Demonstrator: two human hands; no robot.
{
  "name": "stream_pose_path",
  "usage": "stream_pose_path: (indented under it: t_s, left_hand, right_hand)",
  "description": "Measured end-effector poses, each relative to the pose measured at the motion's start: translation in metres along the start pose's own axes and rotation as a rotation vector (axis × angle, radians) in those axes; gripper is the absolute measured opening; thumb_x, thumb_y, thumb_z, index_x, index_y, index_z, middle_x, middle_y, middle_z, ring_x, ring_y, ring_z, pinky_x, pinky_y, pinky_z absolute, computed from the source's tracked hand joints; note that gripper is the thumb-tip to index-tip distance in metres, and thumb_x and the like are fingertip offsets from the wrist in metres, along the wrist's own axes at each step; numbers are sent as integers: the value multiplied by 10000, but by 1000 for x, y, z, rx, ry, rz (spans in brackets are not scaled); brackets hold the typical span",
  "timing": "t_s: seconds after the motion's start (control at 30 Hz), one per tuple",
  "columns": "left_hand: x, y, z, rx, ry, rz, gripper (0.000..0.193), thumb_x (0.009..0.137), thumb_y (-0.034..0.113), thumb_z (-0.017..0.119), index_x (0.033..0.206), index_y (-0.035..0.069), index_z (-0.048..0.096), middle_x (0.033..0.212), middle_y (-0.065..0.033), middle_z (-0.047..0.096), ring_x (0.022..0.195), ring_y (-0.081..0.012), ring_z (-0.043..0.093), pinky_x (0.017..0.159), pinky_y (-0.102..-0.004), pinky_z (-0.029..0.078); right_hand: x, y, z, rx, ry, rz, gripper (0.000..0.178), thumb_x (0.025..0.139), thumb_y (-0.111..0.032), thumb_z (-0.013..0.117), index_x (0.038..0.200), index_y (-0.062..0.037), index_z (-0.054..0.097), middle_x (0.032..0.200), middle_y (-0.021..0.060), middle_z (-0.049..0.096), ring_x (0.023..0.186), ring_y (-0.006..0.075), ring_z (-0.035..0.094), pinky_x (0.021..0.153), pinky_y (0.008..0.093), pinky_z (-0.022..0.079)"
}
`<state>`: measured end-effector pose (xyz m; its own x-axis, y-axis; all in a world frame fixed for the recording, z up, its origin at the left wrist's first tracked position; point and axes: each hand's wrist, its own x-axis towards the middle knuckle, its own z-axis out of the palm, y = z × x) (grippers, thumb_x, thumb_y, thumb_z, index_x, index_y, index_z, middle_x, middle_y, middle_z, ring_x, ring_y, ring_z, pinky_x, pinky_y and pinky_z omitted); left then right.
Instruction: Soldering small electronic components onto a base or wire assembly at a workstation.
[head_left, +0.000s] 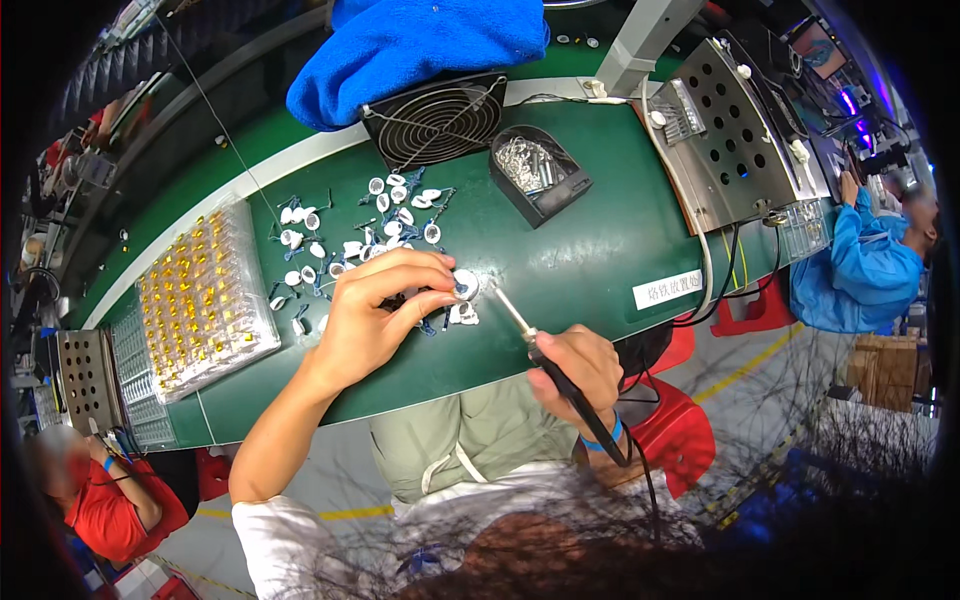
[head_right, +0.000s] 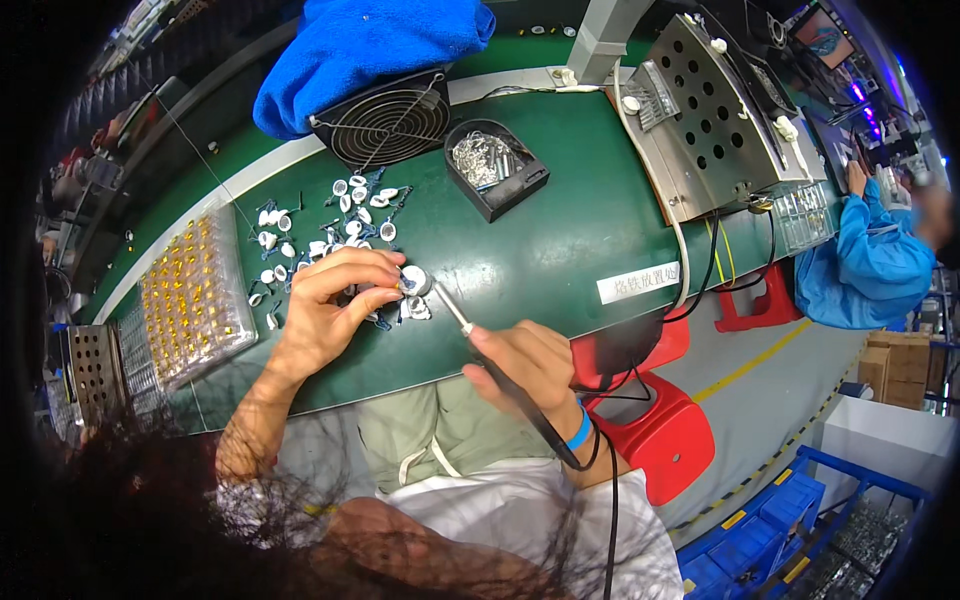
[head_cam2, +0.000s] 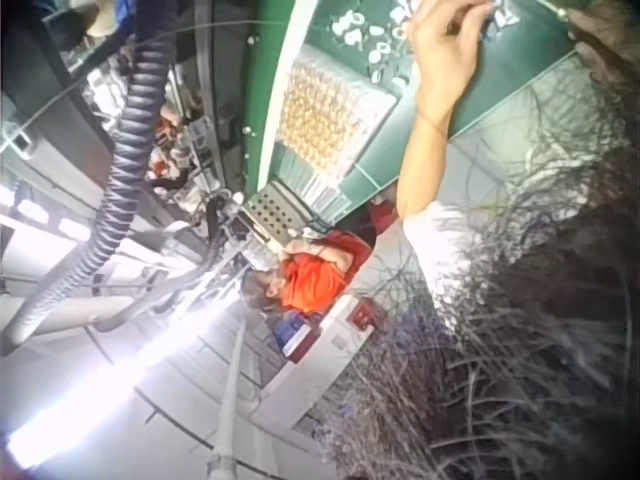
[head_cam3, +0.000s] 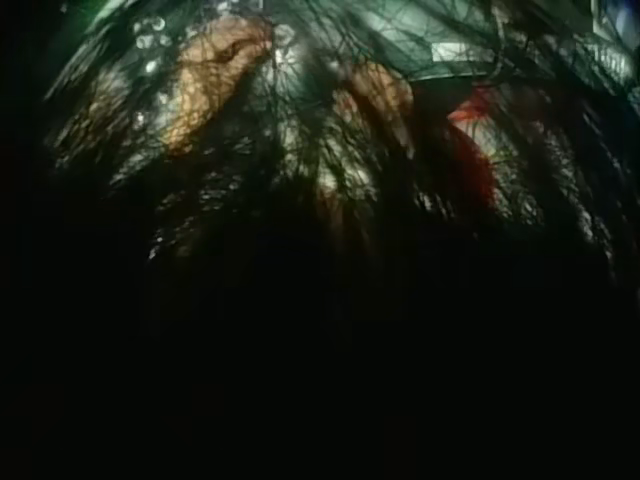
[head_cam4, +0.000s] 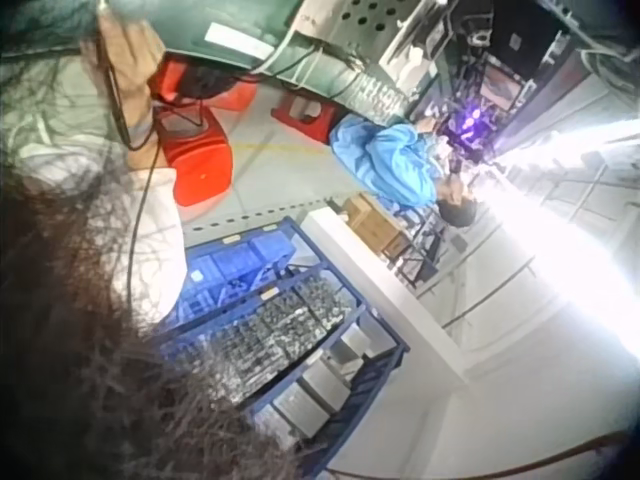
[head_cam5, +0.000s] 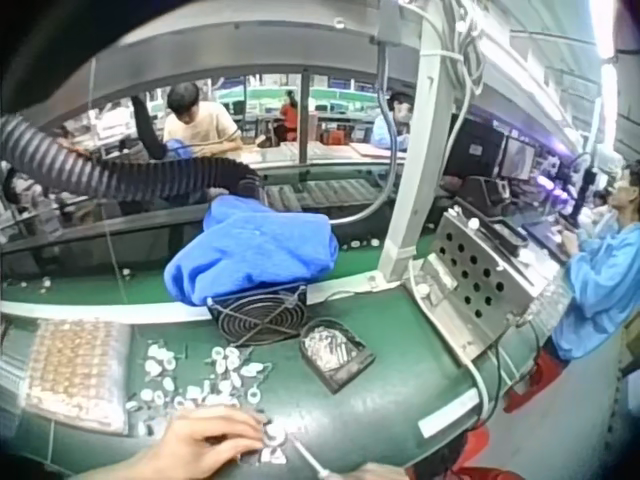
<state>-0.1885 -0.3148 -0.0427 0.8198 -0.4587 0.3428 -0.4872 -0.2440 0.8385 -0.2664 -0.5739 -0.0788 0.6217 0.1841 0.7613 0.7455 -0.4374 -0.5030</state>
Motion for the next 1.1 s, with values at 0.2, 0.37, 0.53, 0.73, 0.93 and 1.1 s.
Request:
stream_pose_path:
  t_s: [0.2, 0.37, 0.53, 0.73, 0.93, 1.1]
  left_hand:
    - [-1, 1, 1, -9, -1, -27, 132, 858, -43, 778, 985, -33, 746, 1046, -149, 741, 1021, -259, 736, 822, -338, 606]
    - [-1, 0, 0, -3, -7, -14, 130, 860, -38, 778, 987, -33, 748, 1052, -152, 738, 1006, -256, 739, 802, -332, 616]
    - [-1, 1, 0, 14, -8, -12, 128, 860, -37, 779, 985, -32, 751, 1063, -152, 739, 990, -252, 739, 804, -329, 617]
    - [0, 4, 1, 14, -9, -39, 133, 855, -34, 785, 985, -28, 754, 1058, -148, 740, 972, -243, 739, 801, -326, 616]
    - [-1, 1, 2, 16, 4, -23, 142, 847, -36, 792, 983, -22, 756, 1052, -139, 742, 998, -246, 741, 817, -334, 616]
    - [0, 1, 1, 29, -5, -20, 147, 844, -34, 796, 985, -19, 757, 1046, -137, 742, 1009, -251, 740, 831, -339, 614]
  right_hand:
    - [-1, 0, 4, -43, -63, -4, 341, 850, -122, 816, 1139, 15, 699, 814, 103, 713, 596, 229, 643, 536, 330, 487]
    - [1, -1, 4, -64, -92, -2, 378, 798, -95, 833, 1140, 3, 702, 837, 88, 722, 611, 228, 645, 560, 329, 492]
    - [2, -2, 4, -76, -113, 0, 397, 771, -77, 834, 1140, -8, 708, 845, 88, 720, 614, 227, 642, 563, 330, 491]
    - [4, -3, 5, -83, -114, 2, 390, 778, -88, 837, 1140, -12, 712, 840, 84, 717, 609, 220, 638, 559, 327, 487]
    - [4, -2, 4, -84, -124, -1, 383, 792, -95, 835, 1143, -6, 710, 839, 89, 721, 605, 219, 637, 545, 319, 481]
    - [0, 1, 3, -29, -59, 14, 356, 823, -111, 827, 1134, 16, 708, 824, 108, 726, 596, 223, 636, 527, 314, 478]
